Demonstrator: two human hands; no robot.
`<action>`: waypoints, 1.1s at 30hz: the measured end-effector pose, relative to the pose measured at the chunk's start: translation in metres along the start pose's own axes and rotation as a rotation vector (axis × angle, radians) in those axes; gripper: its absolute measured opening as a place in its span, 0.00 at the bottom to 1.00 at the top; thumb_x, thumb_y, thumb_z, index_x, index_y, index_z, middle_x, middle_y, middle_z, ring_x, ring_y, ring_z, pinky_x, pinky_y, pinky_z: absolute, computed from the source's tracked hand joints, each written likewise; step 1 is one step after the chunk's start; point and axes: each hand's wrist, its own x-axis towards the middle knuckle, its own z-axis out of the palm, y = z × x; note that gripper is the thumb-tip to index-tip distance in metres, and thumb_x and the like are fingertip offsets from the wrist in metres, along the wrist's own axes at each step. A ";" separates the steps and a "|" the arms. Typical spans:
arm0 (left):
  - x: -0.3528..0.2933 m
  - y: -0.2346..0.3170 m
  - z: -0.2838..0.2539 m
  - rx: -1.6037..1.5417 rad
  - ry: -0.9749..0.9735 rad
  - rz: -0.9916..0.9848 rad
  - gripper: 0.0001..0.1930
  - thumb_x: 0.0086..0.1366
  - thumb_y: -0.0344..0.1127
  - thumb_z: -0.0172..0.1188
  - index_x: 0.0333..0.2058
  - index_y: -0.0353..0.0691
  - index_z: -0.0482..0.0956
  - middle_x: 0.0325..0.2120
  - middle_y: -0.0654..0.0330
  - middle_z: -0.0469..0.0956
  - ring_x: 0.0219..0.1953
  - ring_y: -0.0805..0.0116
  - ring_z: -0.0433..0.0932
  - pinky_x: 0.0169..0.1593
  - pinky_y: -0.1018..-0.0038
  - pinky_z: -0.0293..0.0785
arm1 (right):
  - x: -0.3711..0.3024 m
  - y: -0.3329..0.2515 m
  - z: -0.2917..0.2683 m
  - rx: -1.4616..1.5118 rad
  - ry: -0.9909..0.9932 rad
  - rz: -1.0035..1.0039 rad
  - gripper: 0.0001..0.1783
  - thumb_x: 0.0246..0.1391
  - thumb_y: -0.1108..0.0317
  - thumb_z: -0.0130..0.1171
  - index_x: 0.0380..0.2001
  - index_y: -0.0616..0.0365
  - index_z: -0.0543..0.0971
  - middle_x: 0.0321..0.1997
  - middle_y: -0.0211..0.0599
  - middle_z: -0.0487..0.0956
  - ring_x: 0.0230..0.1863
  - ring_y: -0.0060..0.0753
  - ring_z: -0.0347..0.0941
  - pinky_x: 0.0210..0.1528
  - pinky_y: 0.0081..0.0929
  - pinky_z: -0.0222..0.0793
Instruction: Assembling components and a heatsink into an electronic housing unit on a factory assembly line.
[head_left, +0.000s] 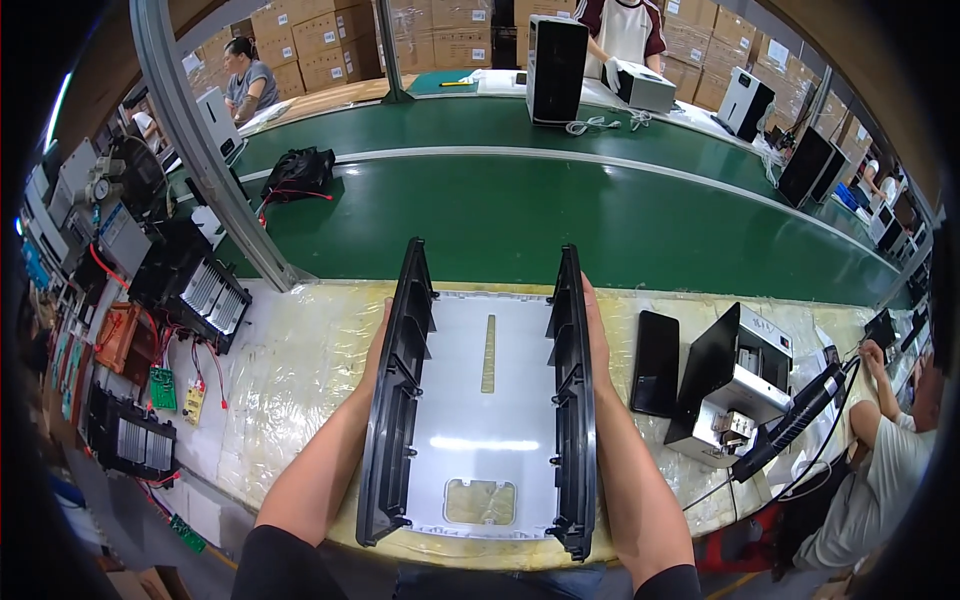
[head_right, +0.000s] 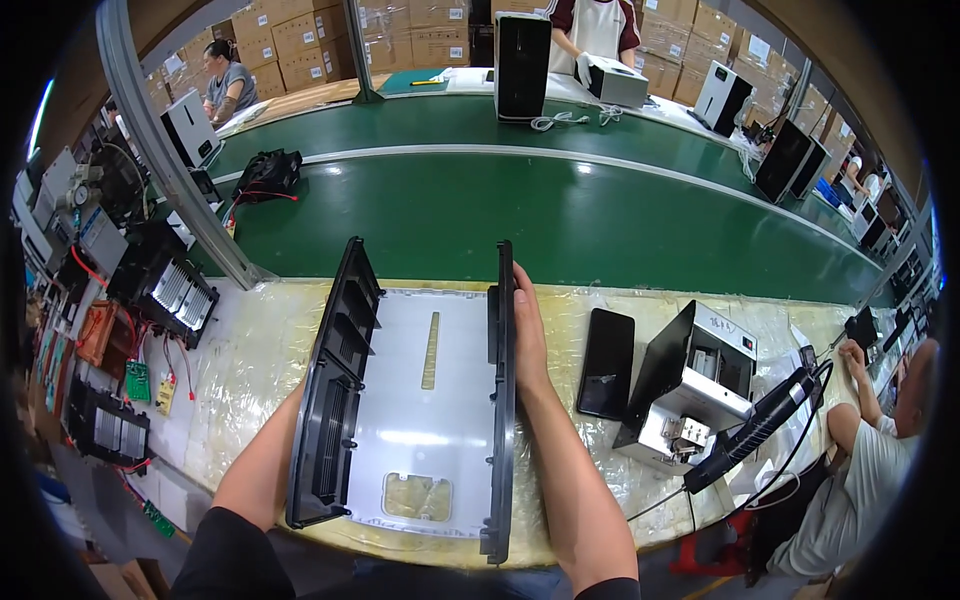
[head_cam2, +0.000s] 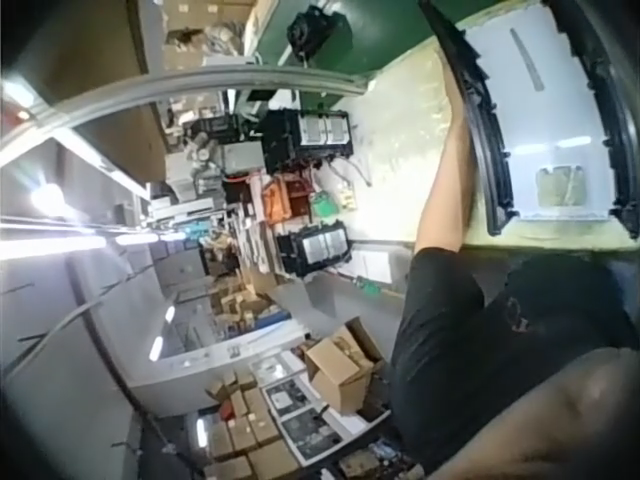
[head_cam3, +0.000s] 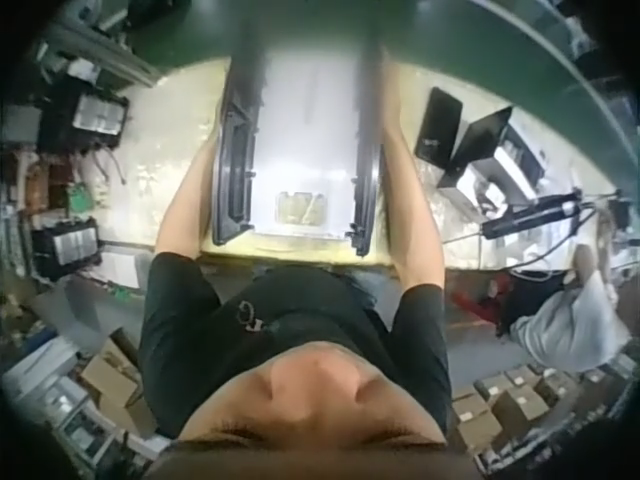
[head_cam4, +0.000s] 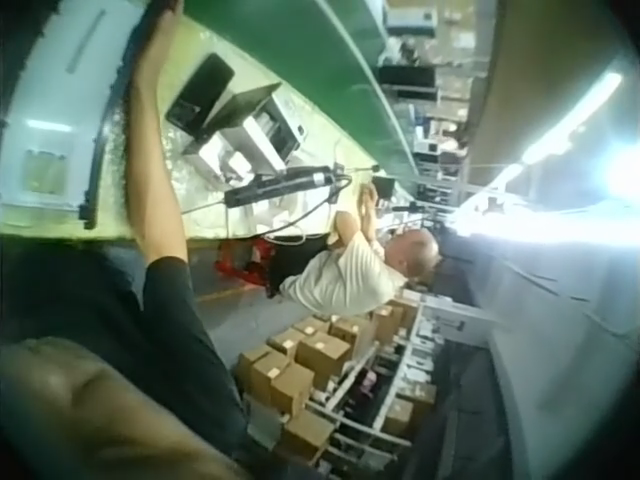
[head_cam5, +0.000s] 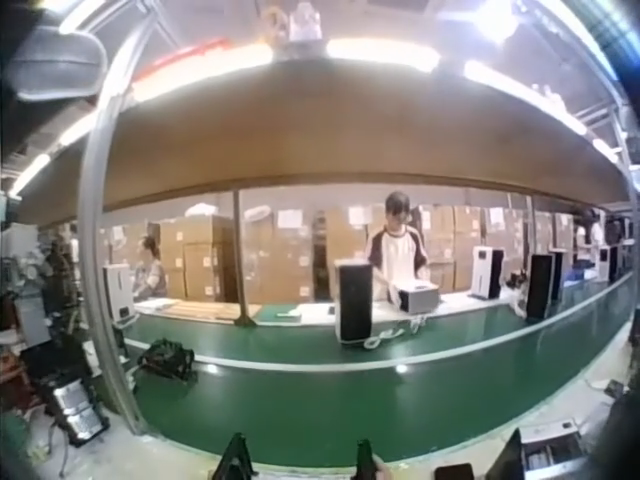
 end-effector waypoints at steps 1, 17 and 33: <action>0.002 0.000 -0.001 -0.042 0.017 -0.016 0.30 0.73 0.68 0.40 0.46 0.48 0.77 0.27 0.73 0.69 0.27 0.83 0.66 0.31 0.83 0.65 | 0.002 0.006 -0.004 0.024 0.033 0.021 0.29 0.75 0.50 0.36 0.71 0.54 0.62 0.43 0.22 0.73 0.38 0.12 0.67 0.43 0.13 0.66; -0.050 0.064 0.032 0.214 -0.243 0.445 0.52 0.59 0.61 0.60 0.74 0.41 0.47 0.71 0.53 0.53 0.69 0.60 0.60 0.70 0.69 0.58 | -0.009 -0.062 0.020 0.055 -0.048 -0.090 0.48 0.57 0.55 0.56 0.75 0.56 0.48 0.76 0.49 0.53 0.75 0.44 0.50 0.76 0.37 0.44; -0.043 0.061 0.030 0.115 -0.242 0.446 0.51 0.54 0.54 0.62 0.72 0.39 0.51 0.66 0.53 0.61 0.64 0.63 0.68 0.65 0.69 0.67 | -0.007 -0.062 0.013 0.102 -0.102 -0.053 0.40 0.57 0.63 0.54 0.72 0.56 0.58 0.69 0.39 0.65 0.66 0.31 0.63 0.69 0.25 0.54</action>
